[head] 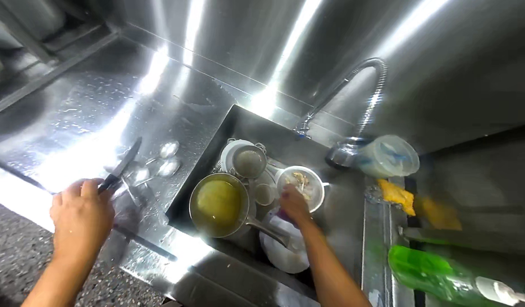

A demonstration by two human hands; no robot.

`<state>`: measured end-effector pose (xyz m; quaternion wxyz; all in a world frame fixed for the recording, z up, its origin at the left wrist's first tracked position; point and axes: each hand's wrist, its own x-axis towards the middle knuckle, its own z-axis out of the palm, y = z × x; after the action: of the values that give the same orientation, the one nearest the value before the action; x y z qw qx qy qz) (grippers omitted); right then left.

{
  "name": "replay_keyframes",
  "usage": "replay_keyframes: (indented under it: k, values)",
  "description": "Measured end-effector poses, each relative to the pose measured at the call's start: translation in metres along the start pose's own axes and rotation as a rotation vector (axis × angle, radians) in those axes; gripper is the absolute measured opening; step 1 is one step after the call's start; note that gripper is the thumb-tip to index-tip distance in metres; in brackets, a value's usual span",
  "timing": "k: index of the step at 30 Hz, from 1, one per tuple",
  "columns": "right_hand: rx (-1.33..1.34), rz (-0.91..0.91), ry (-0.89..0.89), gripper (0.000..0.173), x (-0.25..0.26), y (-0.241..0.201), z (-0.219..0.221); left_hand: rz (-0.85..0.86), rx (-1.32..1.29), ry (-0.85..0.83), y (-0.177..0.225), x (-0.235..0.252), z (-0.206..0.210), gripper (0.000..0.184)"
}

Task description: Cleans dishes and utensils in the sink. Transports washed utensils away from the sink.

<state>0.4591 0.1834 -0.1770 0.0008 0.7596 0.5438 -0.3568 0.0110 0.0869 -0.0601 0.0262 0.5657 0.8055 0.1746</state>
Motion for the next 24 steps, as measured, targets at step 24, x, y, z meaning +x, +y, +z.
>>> replay_keyframes:
  k: [24]
  values:
    - [1.137,-0.056,-0.172,0.030,-0.127,-0.024,-0.036,-0.715,-1.671,-0.999,0.252,-0.064,0.116,0.051]
